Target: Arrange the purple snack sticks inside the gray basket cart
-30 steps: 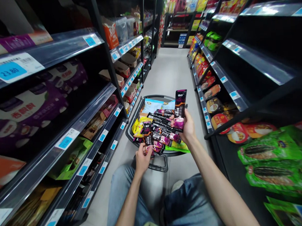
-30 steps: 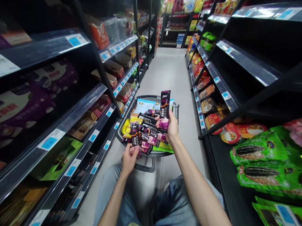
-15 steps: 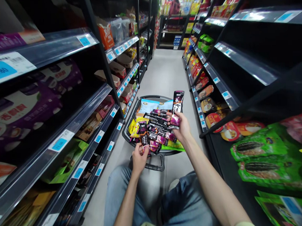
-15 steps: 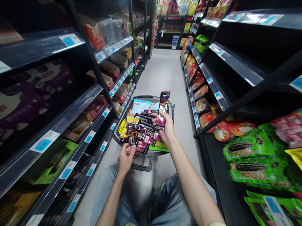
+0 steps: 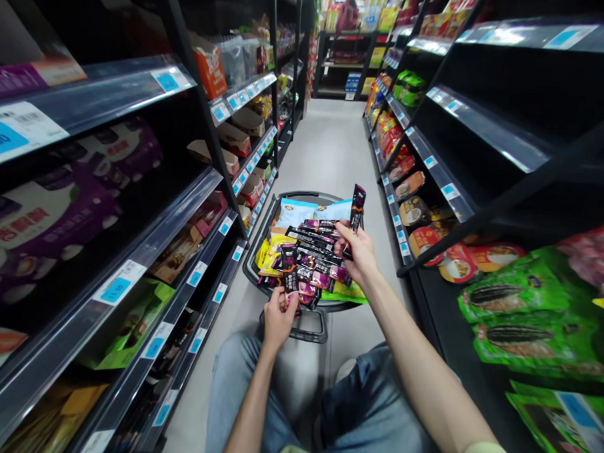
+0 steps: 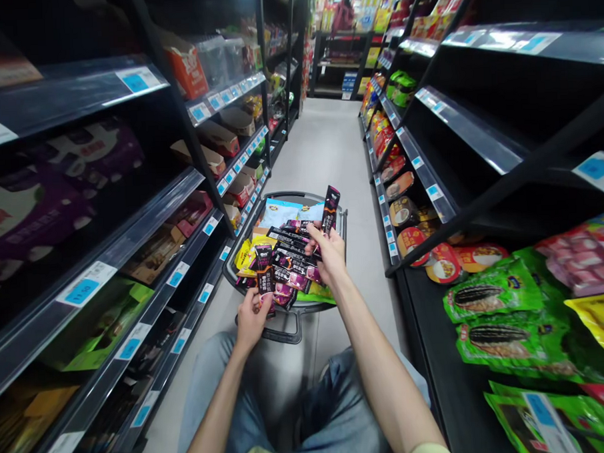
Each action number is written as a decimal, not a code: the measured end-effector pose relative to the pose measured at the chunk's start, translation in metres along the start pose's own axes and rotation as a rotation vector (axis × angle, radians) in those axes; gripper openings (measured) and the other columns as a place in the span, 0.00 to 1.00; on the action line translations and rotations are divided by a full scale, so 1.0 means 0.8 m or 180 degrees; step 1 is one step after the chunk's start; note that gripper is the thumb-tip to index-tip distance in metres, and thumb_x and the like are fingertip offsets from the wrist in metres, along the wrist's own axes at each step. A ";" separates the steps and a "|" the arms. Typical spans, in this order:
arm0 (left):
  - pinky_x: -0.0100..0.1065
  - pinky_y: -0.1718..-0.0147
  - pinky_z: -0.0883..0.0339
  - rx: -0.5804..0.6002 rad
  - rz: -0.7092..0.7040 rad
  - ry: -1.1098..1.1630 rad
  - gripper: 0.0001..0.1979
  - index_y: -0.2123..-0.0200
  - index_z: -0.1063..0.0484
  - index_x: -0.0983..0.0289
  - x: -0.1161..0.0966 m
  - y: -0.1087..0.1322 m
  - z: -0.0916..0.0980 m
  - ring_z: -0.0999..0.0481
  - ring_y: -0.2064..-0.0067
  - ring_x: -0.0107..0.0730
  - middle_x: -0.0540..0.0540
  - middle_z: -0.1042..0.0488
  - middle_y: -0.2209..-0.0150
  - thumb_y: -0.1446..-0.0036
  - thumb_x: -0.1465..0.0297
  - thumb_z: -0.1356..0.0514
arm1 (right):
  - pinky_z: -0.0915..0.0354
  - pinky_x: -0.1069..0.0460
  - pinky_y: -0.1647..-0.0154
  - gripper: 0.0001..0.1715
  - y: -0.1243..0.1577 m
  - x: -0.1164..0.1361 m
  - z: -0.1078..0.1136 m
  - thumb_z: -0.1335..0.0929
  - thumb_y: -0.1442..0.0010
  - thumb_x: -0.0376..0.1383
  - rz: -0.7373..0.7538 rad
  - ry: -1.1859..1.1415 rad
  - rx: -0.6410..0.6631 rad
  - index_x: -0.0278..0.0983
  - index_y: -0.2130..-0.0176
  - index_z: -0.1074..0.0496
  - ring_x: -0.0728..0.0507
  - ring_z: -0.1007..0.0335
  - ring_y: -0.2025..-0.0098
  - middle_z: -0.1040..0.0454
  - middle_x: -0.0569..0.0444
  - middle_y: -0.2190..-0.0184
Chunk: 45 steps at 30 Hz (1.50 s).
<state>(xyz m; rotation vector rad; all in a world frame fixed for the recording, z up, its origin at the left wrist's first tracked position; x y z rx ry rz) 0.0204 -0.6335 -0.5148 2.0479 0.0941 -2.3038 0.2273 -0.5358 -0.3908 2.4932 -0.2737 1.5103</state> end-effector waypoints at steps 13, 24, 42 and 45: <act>0.26 0.75 0.31 0.0006 -0.0247 -0.0161 0.15 0.59 0.34 0.61 -0.005 -0.001 0.000 0.27 0.74 0.29 0.48 0.26 0.74 0.37 0.55 0.40 | 0.39 0.57 0.79 0.26 -0.007 -0.009 0.004 0.22 0.55 0.40 0.0502 0.0888 0.0090 0.38 0.58 0.30 0.51 0.32 0.78 0.25 0.60 0.72; 0.25 0.76 0.30 0.0033 -0.0213 -0.0093 0.16 0.59 0.34 0.61 -0.001 -0.001 0.000 0.28 0.74 0.28 0.48 0.26 0.73 0.37 0.55 0.39 | 0.39 0.58 0.85 0.39 -0.003 -0.003 0.010 0.22 0.52 0.41 0.0773 0.0803 -0.0394 0.43 0.45 0.38 0.52 0.38 0.82 0.26 0.63 0.70; 0.28 0.75 0.27 -0.0027 -0.0120 -0.0209 0.20 0.59 0.33 0.61 -0.002 -0.002 0.002 0.23 0.73 0.33 0.49 0.23 0.73 0.40 0.51 0.39 | 0.30 0.61 0.80 0.13 0.012 0.019 -0.017 0.27 0.40 0.44 -0.0212 -0.0876 0.0690 0.40 0.58 0.24 0.54 0.28 0.77 0.20 0.54 0.49; 0.28 0.75 0.28 -0.0004 -0.0096 -0.0205 0.20 0.57 0.33 0.60 0.001 -0.002 0.001 0.22 0.72 0.33 0.50 0.23 0.72 0.40 0.50 0.40 | 0.30 0.62 0.79 0.12 0.012 0.019 -0.018 0.29 0.38 0.43 -0.0303 -0.0964 0.0685 0.39 0.58 0.23 0.55 0.29 0.78 0.17 0.56 0.57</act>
Point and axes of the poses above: each hand's wrist, its own y-axis away from the middle knuckle, its own z-axis out of the back of the hand, x = y × z, the point moved 5 cm from there along -y, towards the middle knuckle
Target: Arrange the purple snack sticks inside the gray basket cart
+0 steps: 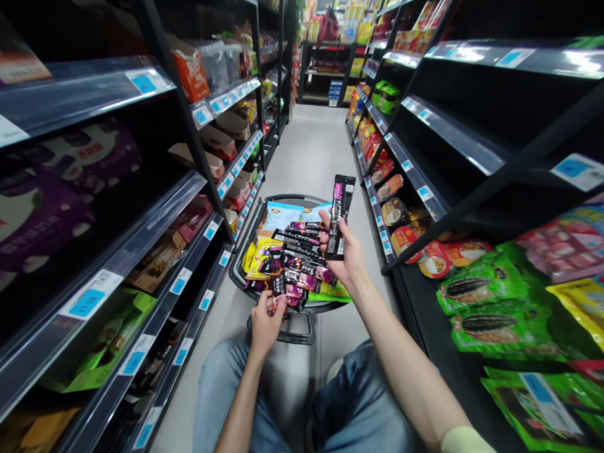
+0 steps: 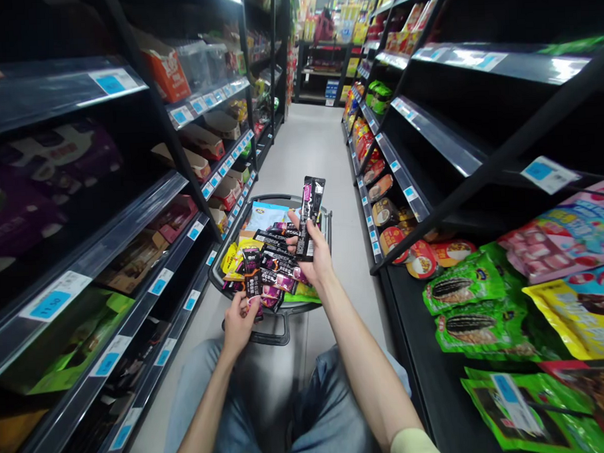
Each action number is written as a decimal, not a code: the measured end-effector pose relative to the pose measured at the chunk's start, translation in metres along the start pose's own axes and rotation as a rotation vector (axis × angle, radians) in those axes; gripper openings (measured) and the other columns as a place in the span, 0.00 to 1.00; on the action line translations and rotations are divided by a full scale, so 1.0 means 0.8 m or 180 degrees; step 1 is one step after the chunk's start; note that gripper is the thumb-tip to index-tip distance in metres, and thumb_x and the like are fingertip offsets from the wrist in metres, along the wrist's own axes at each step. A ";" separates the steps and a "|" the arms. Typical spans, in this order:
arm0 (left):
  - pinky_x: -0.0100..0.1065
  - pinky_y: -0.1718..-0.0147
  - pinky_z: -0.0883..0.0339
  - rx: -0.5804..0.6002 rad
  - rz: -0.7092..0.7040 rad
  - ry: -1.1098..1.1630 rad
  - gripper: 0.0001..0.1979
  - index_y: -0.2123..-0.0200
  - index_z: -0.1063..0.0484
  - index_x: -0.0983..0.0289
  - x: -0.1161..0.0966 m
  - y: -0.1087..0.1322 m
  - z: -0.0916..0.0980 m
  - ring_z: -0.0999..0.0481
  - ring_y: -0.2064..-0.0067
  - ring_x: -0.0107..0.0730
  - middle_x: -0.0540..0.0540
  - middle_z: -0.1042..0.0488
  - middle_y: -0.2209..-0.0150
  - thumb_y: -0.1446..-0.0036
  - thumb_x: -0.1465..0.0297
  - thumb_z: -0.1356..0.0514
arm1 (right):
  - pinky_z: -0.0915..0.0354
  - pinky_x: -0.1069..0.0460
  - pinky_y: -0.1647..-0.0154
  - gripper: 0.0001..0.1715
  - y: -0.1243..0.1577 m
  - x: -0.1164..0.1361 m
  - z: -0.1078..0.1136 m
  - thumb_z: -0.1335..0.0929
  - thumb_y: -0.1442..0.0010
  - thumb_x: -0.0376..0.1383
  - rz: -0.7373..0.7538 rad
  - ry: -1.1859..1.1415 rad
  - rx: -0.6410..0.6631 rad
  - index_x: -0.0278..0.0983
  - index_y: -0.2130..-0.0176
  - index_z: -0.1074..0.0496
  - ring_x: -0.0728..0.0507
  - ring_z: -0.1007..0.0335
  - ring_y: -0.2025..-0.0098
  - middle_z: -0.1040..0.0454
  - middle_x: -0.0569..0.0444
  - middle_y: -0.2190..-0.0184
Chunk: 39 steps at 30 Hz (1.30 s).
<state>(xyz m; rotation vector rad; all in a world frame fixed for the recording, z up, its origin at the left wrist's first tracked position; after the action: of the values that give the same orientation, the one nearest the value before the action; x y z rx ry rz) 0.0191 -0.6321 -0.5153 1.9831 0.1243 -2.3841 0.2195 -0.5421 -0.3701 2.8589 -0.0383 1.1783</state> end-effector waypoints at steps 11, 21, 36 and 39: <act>0.27 0.76 0.32 -0.0126 -0.0007 -0.0119 0.19 0.59 0.32 0.61 0.003 0.000 0.002 0.24 0.74 0.33 0.48 0.25 0.75 0.40 0.51 0.39 | 0.34 0.60 0.80 0.17 0.001 -0.002 0.001 0.30 0.35 0.46 -0.0216 0.0048 0.0107 0.38 0.52 0.23 0.53 0.34 0.82 0.28 0.61 0.81; 0.28 0.75 0.27 -0.0009 -0.0043 0.0149 0.18 0.57 0.34 0.60 -0.002 0.001 -0.001 0.25 0.73 0.31 0.48 0.24 0.73 0.39 0.53 0.39 | 0.46 0.58 0.86 0.18 -0.002 0.004 -0.001 0.41 0.30 0.46 0.0040 -0.0428 0.0389 0.41 0.55 0.27 0.53 0.50 0.83 0.34 0.59 0.75; 0.30 0.77 0.25 0.0043 0.0114 0.0241 0.19 0.58 0.34 0.60 -0.001 0.000 -0.002 0.27 0.74 0.31 0.48 0.26 0.73 0.39 0.51 0.39 | 0.31 0.58 0.65 0.23 -0.009 -0.006 0.024 0.22 0.48 0.39 0.0948 0.1164 -0.0632 0.41 0.68 0.40 0.52 0.33 0.69 0.31 0.64 0.72; 0.29 0.77 0.27 -0.0029 0.0103 0.0182 0.19 0.59 0.34 0.60 -0.002 0.001 -0.001 0.27 0.74 0.32 0.48 0.26 0.74 0.40 0.51 0.39 | 0.31 0.58 0.66 0.22 -0.004 -0.004 0.020 0.23 0.48 0.39 0.0852 0.1149 -0.0642 0.41 0.68 0.39 0.52 0.32 0.69 0.29 0.64 0.71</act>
<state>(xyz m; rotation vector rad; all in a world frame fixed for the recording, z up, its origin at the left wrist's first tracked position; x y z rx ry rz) 0.0203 -0.6331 -0.5136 2.0339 0.1035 -2.3041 0.2285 -0.5398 -0.3842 2.4830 -0.5064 1.6168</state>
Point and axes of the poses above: each hand's wrist, its own y-axis away from the middle knuckle, its own z-axis out of the back of the hand, x = y × z, the point moved 5 cm from there along -y, towards the middle knuckle
